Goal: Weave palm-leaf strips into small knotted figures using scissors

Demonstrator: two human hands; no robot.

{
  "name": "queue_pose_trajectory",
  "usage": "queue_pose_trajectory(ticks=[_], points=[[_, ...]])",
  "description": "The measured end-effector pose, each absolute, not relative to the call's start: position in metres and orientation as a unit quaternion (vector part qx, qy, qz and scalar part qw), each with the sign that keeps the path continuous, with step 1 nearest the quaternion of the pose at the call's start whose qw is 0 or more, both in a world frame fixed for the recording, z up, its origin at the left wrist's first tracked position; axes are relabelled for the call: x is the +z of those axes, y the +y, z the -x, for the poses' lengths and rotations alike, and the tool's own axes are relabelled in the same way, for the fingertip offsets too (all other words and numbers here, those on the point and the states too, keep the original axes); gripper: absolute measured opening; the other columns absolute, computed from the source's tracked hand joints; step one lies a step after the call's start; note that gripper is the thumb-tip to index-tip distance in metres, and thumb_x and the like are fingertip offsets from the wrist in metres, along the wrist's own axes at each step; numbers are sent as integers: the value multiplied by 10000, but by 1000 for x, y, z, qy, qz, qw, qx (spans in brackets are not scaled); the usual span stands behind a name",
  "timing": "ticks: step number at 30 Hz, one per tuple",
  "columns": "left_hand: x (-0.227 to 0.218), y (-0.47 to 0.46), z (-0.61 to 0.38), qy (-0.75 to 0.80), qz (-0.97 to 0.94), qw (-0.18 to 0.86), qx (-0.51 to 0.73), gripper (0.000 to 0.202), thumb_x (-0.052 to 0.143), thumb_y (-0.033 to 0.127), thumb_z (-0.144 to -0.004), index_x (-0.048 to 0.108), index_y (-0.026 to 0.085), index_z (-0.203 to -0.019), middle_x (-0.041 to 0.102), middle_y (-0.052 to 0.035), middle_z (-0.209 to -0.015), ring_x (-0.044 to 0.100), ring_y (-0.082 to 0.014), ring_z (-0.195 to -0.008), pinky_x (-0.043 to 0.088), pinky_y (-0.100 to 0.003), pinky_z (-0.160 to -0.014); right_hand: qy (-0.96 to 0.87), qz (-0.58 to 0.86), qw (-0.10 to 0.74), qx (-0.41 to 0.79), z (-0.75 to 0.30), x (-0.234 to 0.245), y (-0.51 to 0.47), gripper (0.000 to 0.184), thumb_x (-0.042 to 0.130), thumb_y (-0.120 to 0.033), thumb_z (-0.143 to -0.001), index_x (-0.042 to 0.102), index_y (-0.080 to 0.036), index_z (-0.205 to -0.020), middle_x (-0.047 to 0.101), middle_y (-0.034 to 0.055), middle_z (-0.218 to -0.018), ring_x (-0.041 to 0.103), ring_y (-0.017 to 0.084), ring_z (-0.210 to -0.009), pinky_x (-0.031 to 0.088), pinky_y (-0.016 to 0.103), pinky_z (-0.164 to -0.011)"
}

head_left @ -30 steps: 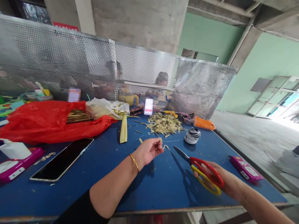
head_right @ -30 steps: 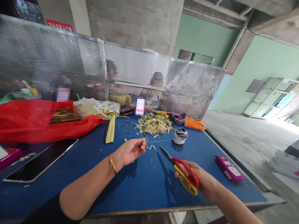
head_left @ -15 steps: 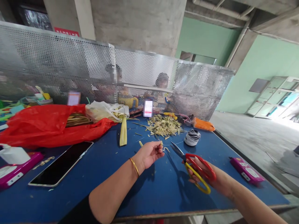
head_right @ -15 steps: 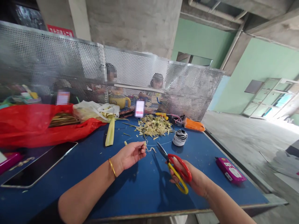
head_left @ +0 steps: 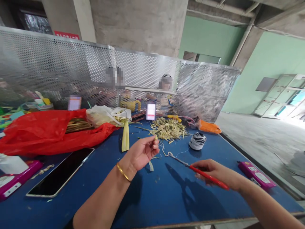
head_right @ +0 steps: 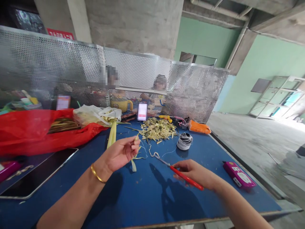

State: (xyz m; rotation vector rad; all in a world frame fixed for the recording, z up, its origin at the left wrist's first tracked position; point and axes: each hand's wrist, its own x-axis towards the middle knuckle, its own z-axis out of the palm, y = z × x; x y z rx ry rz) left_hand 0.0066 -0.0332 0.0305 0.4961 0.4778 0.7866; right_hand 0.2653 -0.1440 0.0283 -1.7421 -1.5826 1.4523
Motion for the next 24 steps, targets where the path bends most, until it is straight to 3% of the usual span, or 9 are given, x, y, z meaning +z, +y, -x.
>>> queue_pose_trajectory(ticks=[3, 5, 7, 9, 12, 14, 17, 19, 24], points=[[42, -30, 7, 226, -223, 848, 425, 235, 417, 95, -913, 525, 108, -704, 490, 10, -618, 464, -41, -460, 523, -179, -508, -623, 578, 47, 525, -271, 51, -127, 440, 685, -456, -730, 682, -169, -1063, 622, -12, -708, 519, 73, -522, 424, 183, -492], [44, -28, 11, 231, -217, 841, 438, 237, 412, 98, -917, 520, 107, -706, 484, 13, -613, 459, -38, -457, 522, -172, -504, -628, 577, -1, 522, -271, 56, -102, 444, 705, -432, -705, 687, -170, -1063, 628, -14, -675, 505, 66, -474, 417, 180, -461], [44, -26, 13, 234, -214, 842, 436, 241, 410, 101, -919, 514, 107, -702, 483, 13, -612, 461, -37, -458, 521, -169, -501, -628, 587, 11, 511, -268, 55, -71, 384, 725, -407, -671, 712, -150, -956, 601, -21, -615, 500, 72, -452, 411, 184, -440], [42, -24, 13, 236, -211, 844, 433, 245, 408, 106, -922, 511, 108, -700, 485, 11, -615, 464, -37, -459, 521, -167, -499, -621, 647, 93, 433, -264, 52, -42, 334, 729, -435, -650, 701, -123, -767, 548, -26, -528, 469, 75, -417, 398, 198, -413], [41, -22, 13, 240, -201, 844, 436, 245, 408, 113, -925, 512, 111, -702, 485, 12, -615, 463, -37, -455, 524, -168, -497, -623, 662, 158, 385, -262, 54, -23, 377, 669, -499, -696, 672, -133, -785, 482, -55, -509, 417, 58, -411, 406, 196, -430], [41, -21, 13, 238, -196, 846, 435, 243, 412, 114, -924, 512, 112, -702, 482, 14, -614, 461, -36, -452, 526, -170, -498, -631, 644, 137, 410, -266, 63, -27, 386, 682, -502, -680, 675, -131, -788, 528, -36, -551, 455, 66, -425, 410, 203, -434], [41, -23, 12, 232, -197, 854, 422, 237, 427, 116, -917, 507, 116, -694, 488, 13, -625, 462, -36, -455, 526, -174, -498, -644, 587, 8, 490, -276, 76, -40, 356, 717, -423, -661, 710, -145, -883, 580, -22, -589, 507, 78, -461, 409, 194, -450], [41, -25, 10, 229, -198, 861, 408, 233, 436, 119, -913, 505, 119, -691, 493, 10, -630, 466, -38, -460, 526, -178, -500, -641, 595, -28, 485, -280, 77, -41, 324, 726, -395, -644, 727, -148, -853, 584, -18, -566, 503, 87, -450, 403, 205, -444], [38, -27, 8, 223, -203, 867, 397, 218, 441, 120, -911, 508, 117, -704, 490, 13, -630, 470, -40, -463, 523, -182, -504, -641, 671, 80, 364, -282, 61, -13, 301, 698, -439, -648, 711, -147, -721, 496, -37, -459, 405, 82, -408, 324, 227, -428]])
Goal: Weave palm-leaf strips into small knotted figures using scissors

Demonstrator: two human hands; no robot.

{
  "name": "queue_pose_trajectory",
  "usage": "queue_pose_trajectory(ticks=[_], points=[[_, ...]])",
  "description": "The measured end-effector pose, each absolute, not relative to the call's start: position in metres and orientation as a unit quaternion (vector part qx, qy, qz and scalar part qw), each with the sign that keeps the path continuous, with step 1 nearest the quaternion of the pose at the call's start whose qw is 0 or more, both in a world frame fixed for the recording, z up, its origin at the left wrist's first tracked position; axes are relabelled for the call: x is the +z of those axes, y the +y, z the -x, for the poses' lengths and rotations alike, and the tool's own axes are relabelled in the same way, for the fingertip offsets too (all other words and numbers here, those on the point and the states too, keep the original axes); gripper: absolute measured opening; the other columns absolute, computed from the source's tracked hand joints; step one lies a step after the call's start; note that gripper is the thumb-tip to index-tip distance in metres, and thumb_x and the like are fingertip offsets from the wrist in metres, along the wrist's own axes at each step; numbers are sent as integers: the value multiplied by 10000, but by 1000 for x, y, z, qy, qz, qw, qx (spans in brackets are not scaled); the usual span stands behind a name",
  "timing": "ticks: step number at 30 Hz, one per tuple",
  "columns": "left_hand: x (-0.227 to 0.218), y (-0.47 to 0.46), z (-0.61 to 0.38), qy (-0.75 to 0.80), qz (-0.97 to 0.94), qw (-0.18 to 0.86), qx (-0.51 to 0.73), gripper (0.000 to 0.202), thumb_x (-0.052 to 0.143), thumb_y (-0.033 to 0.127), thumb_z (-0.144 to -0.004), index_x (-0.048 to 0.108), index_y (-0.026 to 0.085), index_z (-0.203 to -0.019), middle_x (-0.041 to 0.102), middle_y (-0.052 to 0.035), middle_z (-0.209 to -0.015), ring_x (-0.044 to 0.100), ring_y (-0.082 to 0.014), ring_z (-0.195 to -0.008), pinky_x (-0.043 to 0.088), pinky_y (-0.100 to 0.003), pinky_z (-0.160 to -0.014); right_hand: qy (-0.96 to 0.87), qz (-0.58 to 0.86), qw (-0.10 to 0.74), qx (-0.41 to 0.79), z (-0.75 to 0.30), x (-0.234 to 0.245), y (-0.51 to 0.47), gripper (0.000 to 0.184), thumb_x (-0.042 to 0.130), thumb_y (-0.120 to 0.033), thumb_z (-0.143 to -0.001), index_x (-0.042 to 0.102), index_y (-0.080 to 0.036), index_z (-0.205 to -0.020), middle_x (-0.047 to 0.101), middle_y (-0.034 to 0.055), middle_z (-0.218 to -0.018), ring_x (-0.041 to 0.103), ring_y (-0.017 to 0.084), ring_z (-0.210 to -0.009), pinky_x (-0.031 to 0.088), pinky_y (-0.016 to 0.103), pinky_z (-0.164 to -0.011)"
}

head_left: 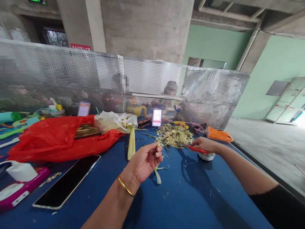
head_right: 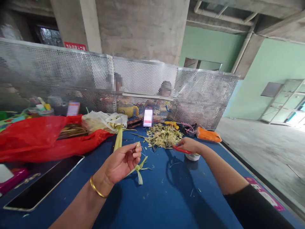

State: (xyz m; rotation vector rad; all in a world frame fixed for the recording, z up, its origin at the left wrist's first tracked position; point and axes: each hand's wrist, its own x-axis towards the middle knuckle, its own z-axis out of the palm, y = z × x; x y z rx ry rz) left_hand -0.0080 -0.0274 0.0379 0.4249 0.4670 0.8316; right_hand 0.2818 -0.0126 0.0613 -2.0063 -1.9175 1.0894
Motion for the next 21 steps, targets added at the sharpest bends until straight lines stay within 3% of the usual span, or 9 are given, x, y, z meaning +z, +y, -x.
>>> queue_pose_trajectory(ticks=[3, 10, 13, 18, 21], points=[[38, -26, 9, 231, -196, 861, 408, 224, 438, 118, -912, 502, 114, -698, 492, 11, -637, 469, -39, -463, 519, -178, -500, -643, 671, 112, 351, -284, 61, -10, 379, 666, -513, -665, 708, -152, -775, 507, -31, -493, 408, 88, -428, 327, 233, -442], [40, -27, 9, 216, -202, 866, 404, 212, 444, 120, -911, 508, 115, -709, 491, 14, -641, 470, -40, -466, 524, -184, -502, -677, 603, 70, 415, -265, 60, -26, 423, 658, -515, -696, 712, -162, -924, 586, -17, -591, 482, 90, -453, 395, 219, -464], [39, -27, 9, 225, -199, 865, 402, 210, 440, 124, -913, 507, 113, -715, 491, 14, -641, 470, -39, -465, 522, -183, -500, -719, 632, 31, 285, -242, 45, -9, 379, 660, -481, -690, 738, -169, -892, 639, 0, -617, 563, 131, -524, 422, 233, -521], [37, -26, 10, 237, -195, 859, 409, 212, 444, 120, -910, 496, 117, -704, 485, 14, -640, 463, -37, -466, 510, -173, -491, -700, 697, 103, 118, -226, 38, 2, 346, 509, -342, -816, 695, -145, -1031, 701, 104, -911, 625, 234, -847, 409, 274, -663], [38, -27, 11, 225, -206, 860, 410, 192, 466, 118, -899, 506, 114, -712, 490, 13, -653, 464, -36, -478, 511, -175, -508, -700, 699, 110, 93, -230, 37, -27, 363, 497, -374, -824, 657, -187, -1092, 707, 76, -837, 630, 225, -762, 391, 275, -632]])
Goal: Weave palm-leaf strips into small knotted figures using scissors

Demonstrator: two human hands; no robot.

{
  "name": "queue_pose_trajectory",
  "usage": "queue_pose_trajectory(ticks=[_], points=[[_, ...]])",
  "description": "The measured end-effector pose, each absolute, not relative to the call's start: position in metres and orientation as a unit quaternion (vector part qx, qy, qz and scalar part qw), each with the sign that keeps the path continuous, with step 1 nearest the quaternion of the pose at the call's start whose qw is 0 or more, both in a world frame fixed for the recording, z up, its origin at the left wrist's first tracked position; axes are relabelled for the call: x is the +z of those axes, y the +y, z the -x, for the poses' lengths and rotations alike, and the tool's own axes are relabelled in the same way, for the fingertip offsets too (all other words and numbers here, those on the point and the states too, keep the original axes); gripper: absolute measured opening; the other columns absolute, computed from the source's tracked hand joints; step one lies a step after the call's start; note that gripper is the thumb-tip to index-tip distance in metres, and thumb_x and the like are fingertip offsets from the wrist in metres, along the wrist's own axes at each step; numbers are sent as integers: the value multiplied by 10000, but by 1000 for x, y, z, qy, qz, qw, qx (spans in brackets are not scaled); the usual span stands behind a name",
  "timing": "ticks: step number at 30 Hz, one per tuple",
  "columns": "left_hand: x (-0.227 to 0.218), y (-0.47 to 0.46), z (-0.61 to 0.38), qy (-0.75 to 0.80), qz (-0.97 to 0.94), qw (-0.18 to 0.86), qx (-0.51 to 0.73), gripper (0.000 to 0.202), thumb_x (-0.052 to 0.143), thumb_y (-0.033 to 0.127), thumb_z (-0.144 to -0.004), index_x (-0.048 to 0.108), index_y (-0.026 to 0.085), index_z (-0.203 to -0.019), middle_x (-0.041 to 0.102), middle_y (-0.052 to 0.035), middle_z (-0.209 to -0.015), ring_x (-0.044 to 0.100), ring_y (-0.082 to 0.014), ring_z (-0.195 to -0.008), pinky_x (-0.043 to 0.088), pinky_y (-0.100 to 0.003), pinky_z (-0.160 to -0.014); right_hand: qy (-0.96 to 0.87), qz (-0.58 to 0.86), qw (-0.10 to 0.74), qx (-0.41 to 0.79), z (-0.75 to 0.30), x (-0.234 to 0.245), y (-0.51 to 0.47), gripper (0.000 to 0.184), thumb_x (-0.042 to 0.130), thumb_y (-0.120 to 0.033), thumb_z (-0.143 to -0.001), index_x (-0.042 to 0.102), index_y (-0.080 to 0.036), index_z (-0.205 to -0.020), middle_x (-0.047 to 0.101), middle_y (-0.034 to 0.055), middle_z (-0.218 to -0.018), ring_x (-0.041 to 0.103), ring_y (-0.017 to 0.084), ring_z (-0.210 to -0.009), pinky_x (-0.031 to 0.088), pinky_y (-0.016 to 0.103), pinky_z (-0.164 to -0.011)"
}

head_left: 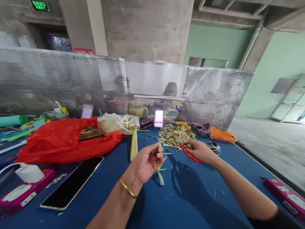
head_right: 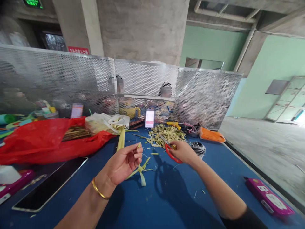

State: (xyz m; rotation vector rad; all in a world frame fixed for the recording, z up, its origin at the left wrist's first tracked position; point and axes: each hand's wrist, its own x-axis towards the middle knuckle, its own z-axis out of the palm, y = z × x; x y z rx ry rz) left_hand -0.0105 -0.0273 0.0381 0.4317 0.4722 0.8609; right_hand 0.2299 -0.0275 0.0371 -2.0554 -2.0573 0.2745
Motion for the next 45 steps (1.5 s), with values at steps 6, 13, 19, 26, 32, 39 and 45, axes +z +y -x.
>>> queue_pose_trajectory(ticks=[6, 13, 19, 26, 32, 39, 45], points=[[37, -38, 6, 202, -258, 862, 387, 139, 532, 132, -863, 532, 115, -725, 491, 12, -665, 465, -43, -499, 496, -181, -510, -721, 692, 41, -15, -251, -3, -100, 402, 512, -302, -815, 565, -183, -1195, 694, 122, -992, 658, 266, -842, 406, 292, -629], [28, -50, -11, 212, -376, 828, 357, 124, 614, 196, -808, 540, 132, -732, 484, 20, -647, 450, -55, -497, 489, -202, -494, -755, 623, 203, 23, -236, 15, -110, 214, 521, -294, -844, 670, -206, -970, 657, 113, -1006, 634, 235, -833, 464, 328, -682], [21, -51, -18, 242, -464, 776, 352, 162, 633, 259, -786, 550, 136, -720, 506, 18, -643, 449, -57, -487, 486, -213, -503, -597, 469, 411, 505, -180, 25, -86, 303, 621, -323, -733, 631, -177, -999, 689, 35, -849, 624, 140, -613, 476, 245, -510], [14, -46, -19, 317, -469, 754, 334, 170, 661, 282, -744, 559, 147, -721, 514, 20, -633, 456, -61, -478, 485, -218, -498, -598, 498, 472, 415, -195, -2, -67, 252, 580, -403, -768, 565, -178, -655, 536, -41, -536, 488, 89, -432, 394, 219, -466], [11, -46, -22, 372, -486, 715, 337, 177, 650, 306, -764, 573, 147, -755, 604, -25, -760, 505, -66, -500, 413, -179, -428, -689, 651, 310, 65, -234, 19, -68, 233, 439, -269, -885, 601, -189, -738, 624, 21, -656, 570, 148, -631, 353, 235, -568], [11, -48, -25, 403, -482, 697, 346, 183, 648, 309, -765, 610, 137, -813, 615, -53, -851, 522, -67, -570, 372, -161, -436, -730, 681, -27, 51, -255, 11, -71, 144, 584, -119, -722, 708, -181, -683, 705, 84, -733, 644, 203, -736, 344, 240, -557], [5, -50, -30, 395, -480, 697, 358, 223, 703, 337, -708, 593, 149, -755, 498, 23, -647, 436, -53, -531, 331, -153, -447, -709, 703, 56, 9, -257, 17, -73, 226, 542, -301, -839, 745, -203, -818, 701, 121, -944, 644, 246, -832, 427, 301, -652]])
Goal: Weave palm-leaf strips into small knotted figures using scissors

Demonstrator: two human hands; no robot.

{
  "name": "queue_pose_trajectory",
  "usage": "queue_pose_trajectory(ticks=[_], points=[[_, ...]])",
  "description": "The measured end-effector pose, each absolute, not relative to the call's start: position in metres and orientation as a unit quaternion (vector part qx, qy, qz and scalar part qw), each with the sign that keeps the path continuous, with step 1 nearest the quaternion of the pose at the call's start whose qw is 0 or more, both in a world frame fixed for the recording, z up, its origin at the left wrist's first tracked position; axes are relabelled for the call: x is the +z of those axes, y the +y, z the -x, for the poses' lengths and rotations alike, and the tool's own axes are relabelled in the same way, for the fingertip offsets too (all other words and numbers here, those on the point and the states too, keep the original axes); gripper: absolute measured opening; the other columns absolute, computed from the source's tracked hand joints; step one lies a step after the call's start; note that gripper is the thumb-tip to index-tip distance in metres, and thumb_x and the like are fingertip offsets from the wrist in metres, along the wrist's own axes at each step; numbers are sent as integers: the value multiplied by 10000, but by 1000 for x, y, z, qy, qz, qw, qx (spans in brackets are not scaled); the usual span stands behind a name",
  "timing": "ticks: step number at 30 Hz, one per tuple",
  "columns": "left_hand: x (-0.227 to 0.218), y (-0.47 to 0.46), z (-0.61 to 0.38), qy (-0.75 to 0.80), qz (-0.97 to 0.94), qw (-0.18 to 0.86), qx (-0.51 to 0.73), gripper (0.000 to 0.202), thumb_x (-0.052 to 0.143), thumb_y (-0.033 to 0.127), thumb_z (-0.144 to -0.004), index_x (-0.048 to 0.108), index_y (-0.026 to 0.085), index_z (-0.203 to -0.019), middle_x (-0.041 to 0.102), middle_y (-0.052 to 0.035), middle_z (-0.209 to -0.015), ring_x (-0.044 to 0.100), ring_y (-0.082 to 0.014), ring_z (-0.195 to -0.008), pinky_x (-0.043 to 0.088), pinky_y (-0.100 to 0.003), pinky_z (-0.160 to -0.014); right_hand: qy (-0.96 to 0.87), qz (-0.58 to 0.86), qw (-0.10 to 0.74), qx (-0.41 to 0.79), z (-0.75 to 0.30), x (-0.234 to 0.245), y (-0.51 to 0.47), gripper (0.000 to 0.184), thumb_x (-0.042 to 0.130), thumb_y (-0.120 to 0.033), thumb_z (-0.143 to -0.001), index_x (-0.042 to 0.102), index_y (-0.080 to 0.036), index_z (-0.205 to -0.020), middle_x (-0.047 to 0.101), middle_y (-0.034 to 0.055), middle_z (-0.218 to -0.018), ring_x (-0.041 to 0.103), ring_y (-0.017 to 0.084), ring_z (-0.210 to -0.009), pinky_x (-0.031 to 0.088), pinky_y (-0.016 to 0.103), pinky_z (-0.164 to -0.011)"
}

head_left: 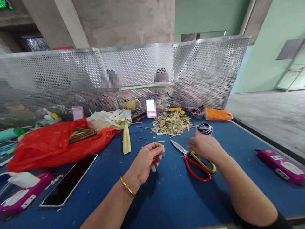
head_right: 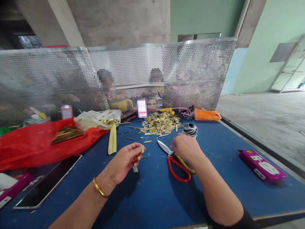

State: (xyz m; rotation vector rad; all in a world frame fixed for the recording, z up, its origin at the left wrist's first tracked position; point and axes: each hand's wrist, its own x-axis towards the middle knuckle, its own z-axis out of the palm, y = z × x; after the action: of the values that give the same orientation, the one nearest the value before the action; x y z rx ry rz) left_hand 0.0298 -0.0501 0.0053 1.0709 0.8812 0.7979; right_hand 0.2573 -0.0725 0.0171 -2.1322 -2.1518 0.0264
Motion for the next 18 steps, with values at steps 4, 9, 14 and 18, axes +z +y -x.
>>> queue_pose_trajectory(ticks=[4, 9, 14, 18], points=[[0, -53, -36, 381, -501, 669, 395, 255, 699, 384, -714, 592, 156, -760, 496, 31, -620, 430, -63, -537, 329, -165, -460, -684, 594, 416, 77, -235, 18, -74, 229, 536, -370, -864, 728, -247, -868, 690, 50, -971, 628, 202, -888, 453, 297, -787], [-3, -56, -44, 388, -511, 627, 443, 276, 688, 418, -713, 583, 166, -755, 470, 53, -561, 375, -60, -490, 292, -179, -453, -617, 525, 510, 290, -195, 3, -77, 161, 702, -357, -715, 695, -208, -774, 691, 18, -771, 618, 190, -781, 461, 301, -751], [-6, -58, -48, 392, -504, 609, 471, 245, 680, 387, -711, 567, 172, -739, 448, 62, -540, 355, -61, -482, 275, -184, -451, -546, 512, 529, 401, -177, -11, -76, 209, 715, -373, -692, 642, -178, -709, 651, -1, -658, 571, 151, -640, 438, 275, -631], [-6, -58, -49, 390, -492, 612, 482, 208, 674, 345, -715, 566, 171, -752, 461, 61, -553, 369, -62, -487, 278, -181, -451, -509, 508, 557, 414, -176, -13, -76, 207, 727, -357, -678, 639, -170, -659, 634, -10, -626, 549, 135, -625, 423, 267, -638]])
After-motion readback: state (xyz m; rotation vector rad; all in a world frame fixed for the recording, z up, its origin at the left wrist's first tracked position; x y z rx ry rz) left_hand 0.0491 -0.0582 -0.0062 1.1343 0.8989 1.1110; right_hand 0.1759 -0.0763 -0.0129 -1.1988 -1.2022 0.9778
